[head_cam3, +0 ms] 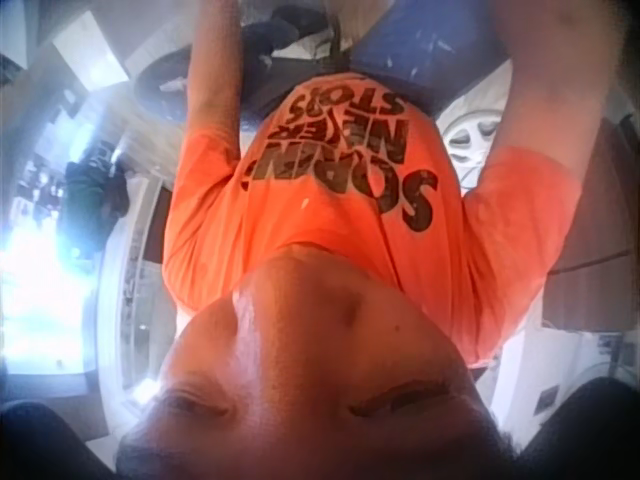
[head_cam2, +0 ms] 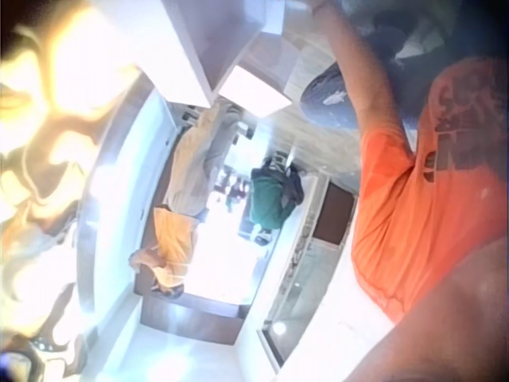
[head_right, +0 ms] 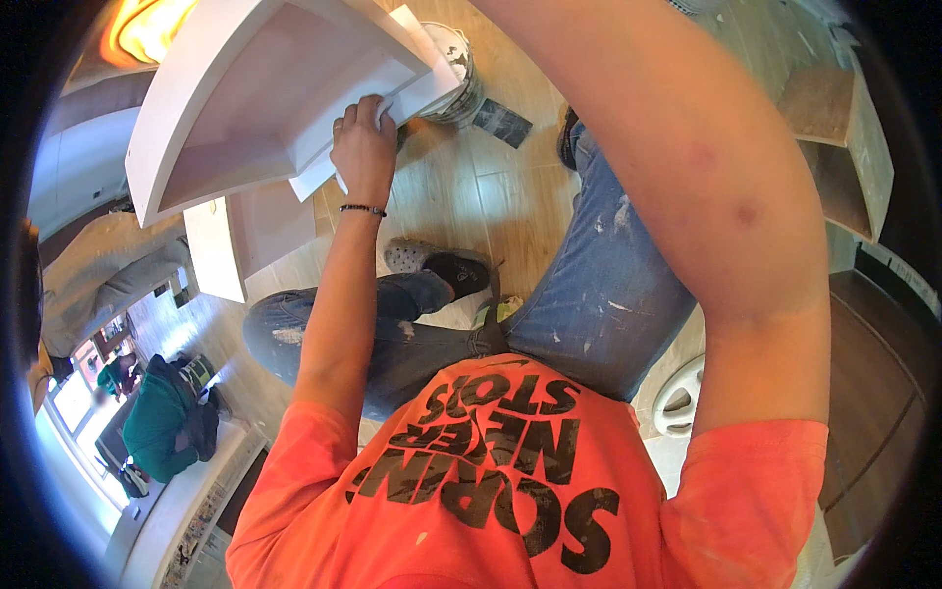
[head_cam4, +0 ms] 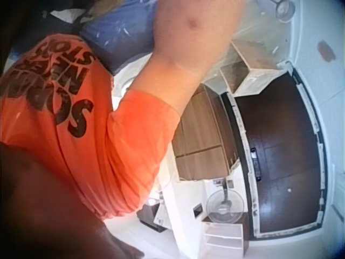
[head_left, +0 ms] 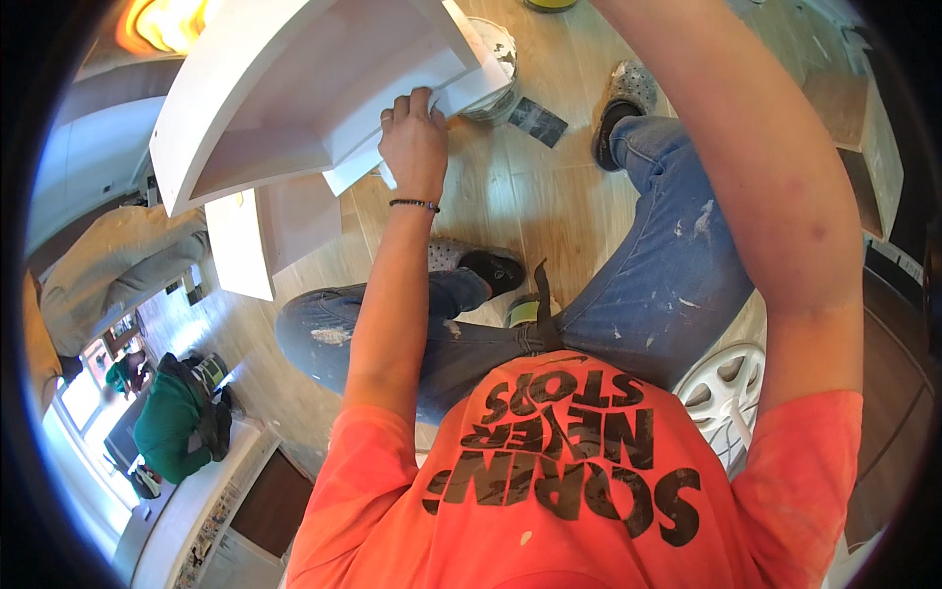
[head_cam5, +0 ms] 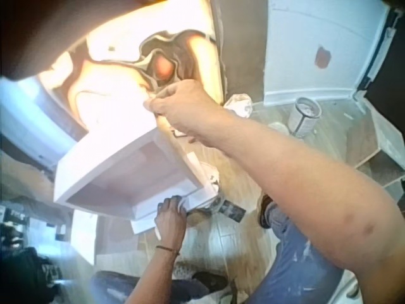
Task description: The person sits on the floor and applies masking tape to the edges of a white cabinet door. They wipe the surface with a cloth and continue applying tape to the edges.
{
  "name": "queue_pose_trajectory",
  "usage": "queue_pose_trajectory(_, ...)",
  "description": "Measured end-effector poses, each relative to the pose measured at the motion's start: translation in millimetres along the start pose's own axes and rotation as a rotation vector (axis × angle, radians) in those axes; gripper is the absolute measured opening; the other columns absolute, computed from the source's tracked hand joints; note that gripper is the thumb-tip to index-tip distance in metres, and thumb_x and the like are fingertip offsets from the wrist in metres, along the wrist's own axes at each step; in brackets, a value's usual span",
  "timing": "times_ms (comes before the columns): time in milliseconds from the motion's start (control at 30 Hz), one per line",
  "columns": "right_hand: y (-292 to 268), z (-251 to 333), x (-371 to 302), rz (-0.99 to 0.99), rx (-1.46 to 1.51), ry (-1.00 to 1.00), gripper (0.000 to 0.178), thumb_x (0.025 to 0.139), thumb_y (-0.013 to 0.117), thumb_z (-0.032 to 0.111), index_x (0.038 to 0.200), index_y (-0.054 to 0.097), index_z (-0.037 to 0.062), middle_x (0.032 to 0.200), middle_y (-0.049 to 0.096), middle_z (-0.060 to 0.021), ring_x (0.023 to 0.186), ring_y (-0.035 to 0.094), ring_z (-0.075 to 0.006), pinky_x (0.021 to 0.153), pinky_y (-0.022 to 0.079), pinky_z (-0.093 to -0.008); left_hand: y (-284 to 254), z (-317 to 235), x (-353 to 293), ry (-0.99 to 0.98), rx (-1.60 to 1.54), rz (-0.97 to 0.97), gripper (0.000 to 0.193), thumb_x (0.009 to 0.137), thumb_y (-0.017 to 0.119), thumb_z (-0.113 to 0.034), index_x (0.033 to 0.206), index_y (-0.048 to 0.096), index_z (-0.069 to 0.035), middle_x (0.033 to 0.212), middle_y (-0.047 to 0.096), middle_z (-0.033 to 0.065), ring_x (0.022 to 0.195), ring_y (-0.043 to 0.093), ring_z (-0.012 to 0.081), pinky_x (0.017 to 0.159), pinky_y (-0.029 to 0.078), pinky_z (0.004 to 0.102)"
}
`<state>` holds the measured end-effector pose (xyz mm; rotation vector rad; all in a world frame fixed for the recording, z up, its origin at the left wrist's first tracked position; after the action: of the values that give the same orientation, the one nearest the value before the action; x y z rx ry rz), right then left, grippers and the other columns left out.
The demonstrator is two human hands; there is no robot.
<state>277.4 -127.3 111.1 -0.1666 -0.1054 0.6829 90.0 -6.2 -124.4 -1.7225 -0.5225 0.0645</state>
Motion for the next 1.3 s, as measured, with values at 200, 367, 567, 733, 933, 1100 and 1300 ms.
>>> queue_pose_trajectory(200,1,-8,12,0.009,-0.005,-0.032,0.040,0.096,0.073,0.036,0.116,0.075,0.0018,0.083,0.070,-0.0081,0.062,0.059,-0.0140,0.054,0.050,-0.0321,9,-12,-11,0.027,0.097,0.016,0.031,0.090,0.069,-0.019,0.120,0.074,-0.015,0.110,0.066,0.0125,0.103,0.065,0.0350,0.085,0.057,0.0470)
queue_pose_trajectory(367,1,1,5,-0.029,-0.035,0.023,0.040,0.096,0.073,0.034,0.117,0.075,0.0009,0.076,0.069,-0.0078,0.060,0.059,-0.0145,0.053,0.049,-0.0313,15,-12,-25,0.086,0.074,-0.078,0.032,0.089,0.069,-0.017,0.121,0.072,-0.012,0.107,0.063,0.0132,0.099,0.065,0.0356,0.079,0.058,0.0457)
queue_pose_trajectory(567,-3,-2,2,0.028,-0.025,-0.039,0.041,0.096,0.073,0.035,0.118,0.075,0.0005,0.094,0.073,-0.0119,0.073,0.066,-0.0185,0.059,0.054,-0.0335,27,-16,-3,0.050,-0.006,-0.053,0.021,0.088,0.065,-0.013,0.108,0.070,-0.010,0.103,0.062,0.0129,0.097,0.066,0.0340,0.076,0.058,0.0456)
queue_pose_trajectory(733,9,-3,10,-0.012,-0.021,-0.039,0.042,0.097,0.073,0.034,0.119,0.074,-0.0014,0.112,0.073,-0.0165,0.093,0.069,-0.0249,0.072,0.058,-0.0383,44,-47,18,0.187,-0.020,-0.063,0.016,0.084,0.065,-0.012,0.100,0.068,-0.009,0.104,0.063,0.0140,0.097,0.066,0.0334,0.074,0.058,0.0451)
queue_pose_trajectory(933,1,-9,12,-0.017,-0.019,-0.043,0.039,0.097,0.072,0.033,0.116,0.075,-0.0014,0.108,0.074,-0.0165,0.094,0.069,-0.0278,0.076,0.058,-0.0430,20,-10,0,0.090,0.032,-0.006,0.023,0.085,0.066,-0.012,0.107,0.074,-0.012,0.104,0.062,0.0144,0.096,0.067,0.0339,0.074,0.059,0.0451)
queue_pose_trajectory(1100,15,55,38,-0.041,-0.209,0.708,0.038,0.095,0.074,0.035,0.110,0.077,0.0014,0.102,0.074,-0.0149,0.088,0.069,-0.0279,0.069,0.057,-0.0484,27,-6,-2,0.060,0.082,-0.033,0.027,0.087,0.068,-0.016,0.113,0.077,-0.016,0.102,0.063,0.0122,0.098,0.067,0.0334,0.074,0.060,0.0451)
queue_pose_trajectory(1300,12,38,46,-0.041,-0.165,0.636,0.034,0.094,0.074,0.033,0.104,0.077,-0.0001,0.092,0.074,-0.0138,0.083,0.069,-0.0262,0.068,0.057,-0.0478,30,-42,12,0.167,0.150,0.037,0.028,0.089,0.064,-0.015,0.115,0.075,-0.011,0.107,0.062,0.0142,0.099,0.066,0.0332,0.075,0.061,0.0439)
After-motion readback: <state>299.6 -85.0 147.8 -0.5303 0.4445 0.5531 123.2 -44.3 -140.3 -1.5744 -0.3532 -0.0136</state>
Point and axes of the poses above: each hand's wrist, its own x-axis towards the middle knuckle, its own y-axis out of the palm, z = x × y, the point moved 1 cm from there along x, towards the middle knuckle
